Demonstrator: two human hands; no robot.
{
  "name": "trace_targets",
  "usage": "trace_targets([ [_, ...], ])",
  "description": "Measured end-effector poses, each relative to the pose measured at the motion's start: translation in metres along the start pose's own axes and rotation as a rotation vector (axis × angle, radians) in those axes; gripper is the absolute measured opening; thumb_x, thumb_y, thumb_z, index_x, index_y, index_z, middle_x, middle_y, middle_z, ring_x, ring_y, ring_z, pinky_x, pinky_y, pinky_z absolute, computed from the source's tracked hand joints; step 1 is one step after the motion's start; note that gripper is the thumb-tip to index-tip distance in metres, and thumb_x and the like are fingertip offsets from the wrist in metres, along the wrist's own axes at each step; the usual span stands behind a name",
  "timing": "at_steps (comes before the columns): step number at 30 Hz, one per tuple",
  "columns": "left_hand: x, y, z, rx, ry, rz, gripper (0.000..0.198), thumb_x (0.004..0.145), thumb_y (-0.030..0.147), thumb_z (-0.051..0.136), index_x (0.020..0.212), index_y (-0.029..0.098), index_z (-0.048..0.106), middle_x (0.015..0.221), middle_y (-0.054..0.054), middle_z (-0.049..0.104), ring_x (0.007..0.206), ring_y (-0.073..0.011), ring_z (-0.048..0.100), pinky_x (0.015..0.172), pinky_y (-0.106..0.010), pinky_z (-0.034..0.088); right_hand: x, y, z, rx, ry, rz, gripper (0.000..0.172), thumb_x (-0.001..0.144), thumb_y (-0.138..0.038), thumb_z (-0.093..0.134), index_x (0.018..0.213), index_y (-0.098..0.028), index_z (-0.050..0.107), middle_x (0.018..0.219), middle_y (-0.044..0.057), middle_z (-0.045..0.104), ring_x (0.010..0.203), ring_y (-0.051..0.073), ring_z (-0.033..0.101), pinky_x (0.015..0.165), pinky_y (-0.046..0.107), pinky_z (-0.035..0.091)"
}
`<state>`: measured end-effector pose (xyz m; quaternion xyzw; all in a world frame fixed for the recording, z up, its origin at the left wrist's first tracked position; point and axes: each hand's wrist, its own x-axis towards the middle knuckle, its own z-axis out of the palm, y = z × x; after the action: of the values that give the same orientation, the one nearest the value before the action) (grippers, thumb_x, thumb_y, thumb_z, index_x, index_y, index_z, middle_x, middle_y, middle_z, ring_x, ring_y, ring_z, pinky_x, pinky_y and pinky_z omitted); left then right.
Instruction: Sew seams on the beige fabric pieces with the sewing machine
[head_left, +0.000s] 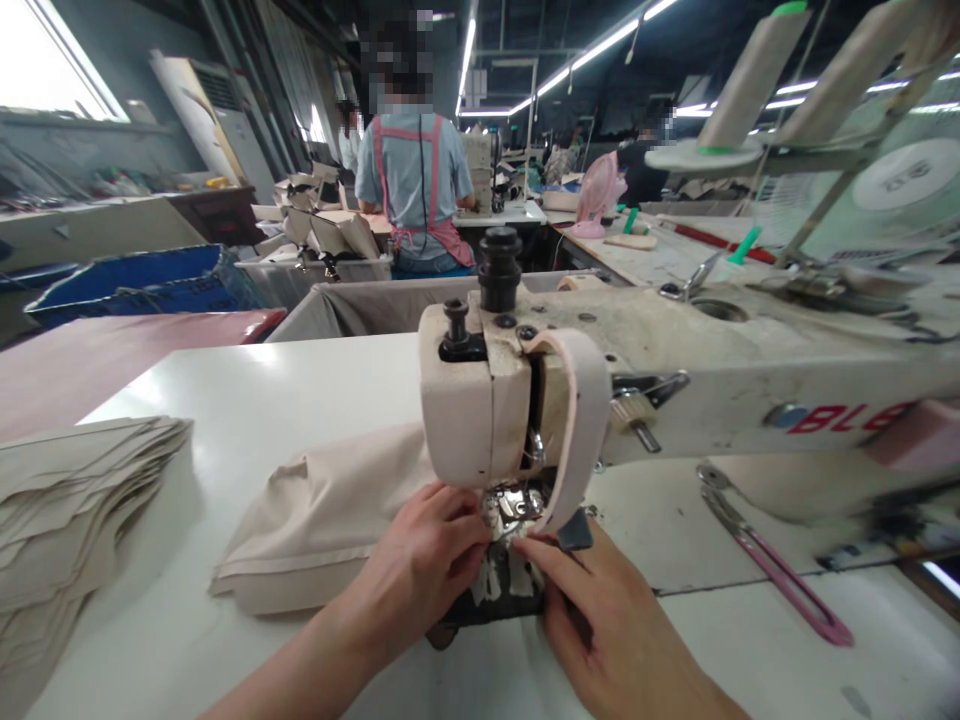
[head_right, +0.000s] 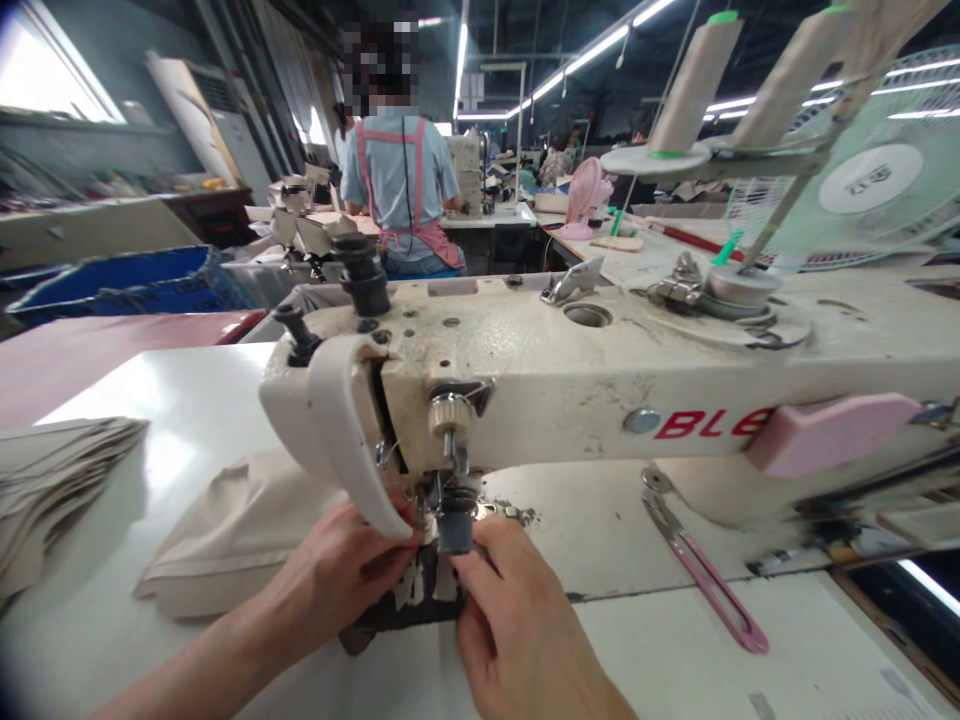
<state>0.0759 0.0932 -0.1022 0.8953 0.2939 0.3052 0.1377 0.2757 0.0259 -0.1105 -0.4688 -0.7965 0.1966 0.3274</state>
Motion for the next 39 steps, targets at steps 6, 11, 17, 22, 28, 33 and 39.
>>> trace_targets([
  [6, 0.002, -0.001, 0.000, -0.015, 0.009, -0.002, 0.018, 0.080, 0.004, 0.053, 0.075, 0.015, 0.067, 0.079, -0.006, 0.065, 0.075, -0.0188, 0.058, 0.068, -0.029, 0.046, 0.001, 0.000, 0.002, -0.054, -0.081, 0.002, 0.057, 0.072, -0.001, 0.044, 0.126, -0.018, 0.052, 0.122, 0.013, 0.049, 0.115, 0.030, 0.044, 0.099, 0.051, 0.042],
  [11, 0.003, -0.001, 0.000, -0.061, 0.036, -0.016, 0.019, 0.078, 0.003, 0.053, 0.071, 0.016, 0.065, 0.074, -0.004, 0.063, 0.072, -0.0160, 0.057, 0.065, -0.024, 0.045, 0.006, -0.002, -0.001, -0.129, -0.147, -0.026, 0.057, 0.073, 0.000, 0.043, 0.127, -0.016, 0.051, 0.123, 0.013, 0.051, 0.113, 0.031, 0.044, 0.097, 0.053, 0.042],
  [17, 0.001, -0.001, 0.006, -0.110, 0.093, -0.092, 0.016, 0.076, 0.005, 0.055, 0.071, 0.016, 0.066, 0.077, -0.003, 0.066, 0.071, -0.0148, 0.060, 0.064, -0.023, 0.046, 0.009, 0.003, -0.004, -0.201, -0.178, -0.055, 0.051, 0.073, -0.001, 0.042, 0.121, -0.016, 0.054, 0.116, 0.012, 0.056, 0.111, 0.031, 0.047, 0.095, 0.050, 0.045],
  [22, 0.005, -0.004, 0.008, -0.084, 0.113, -0.188, 0.019, 0.076, 0.006, 0.055, 0.061, 0.016, 0.060, 0.069, -0.001, 0.063, 0.059, -0.0119, 0.056, 0.054, -0.020, 0.043, 0.011, 0.007, 0.003, -0.269, -0.097, -0.085, 0.060, 0.073, -0.001, 0.041, 0.131, -0.017, 0.048, 0.112, 0.011, 0.058, 0.106, 0.030, 0.051, 0.091, 0.047, 0.049],
  [28, 0.008, -0.007, 0.006, -0.066, 0.140, -0.148, 0.019, 0.077, 0.007, 0.054, 0.062, 0.017, 0.062, 0.067, -0.001, 0.064, 0.058, -0.0125, 0.056, 0.055, -0.021, 0.043, 0.010, 0.006, 0.002, -0.247, -0.063, -0.089, 0.061, 0.074, -0.001, 0.039, 0.132, -0.018, 0.045, 0.113, 0.011, 0.057, 0.105, 0.029, 0.052, 0.091, 0.047, 0.049],
  [33, 0.003, -0.009, 0.009, -0.016, 0.155, -0.082, 0.015, 0.079, 0.010, 0.055, 0.072, 0.019, 0.066, 0.071, -0.002, 0.068, 0.068, -0.0156, 0.062, 0.064, -0.025, 0.048, 0.006, 0.012, -0.003, -0.175, 0.030, -0.068, 0.054, 0.079, 0.000, 0.038, 0.128, -0.022, 0.046, 0.111, 0.010, 0.056, 0.106, 0.026, 0.054, 0.085, 0.040, 0.053],
  [39, -0.003, -0.016, 0.025, 0.047, 0.253, -0.192, 0.018, 0.072, 0.008, 0.055, 0.065, 0.020, 0.066, 0.064, -0.001, 0.066, 0.061, -0.0157, 0.062, 0.056, -0.024, 0.048, 0.006, 0.016, -0.003, -0.135, 0.081, -0.063, 0.036, 0.078, 0.000, 0.039, 0.100, -0.024, 0.054, 0.101, 0.008, 0.056, 0.099, 0.024, 0.056, 0.079, 0.037, 0.054],
])
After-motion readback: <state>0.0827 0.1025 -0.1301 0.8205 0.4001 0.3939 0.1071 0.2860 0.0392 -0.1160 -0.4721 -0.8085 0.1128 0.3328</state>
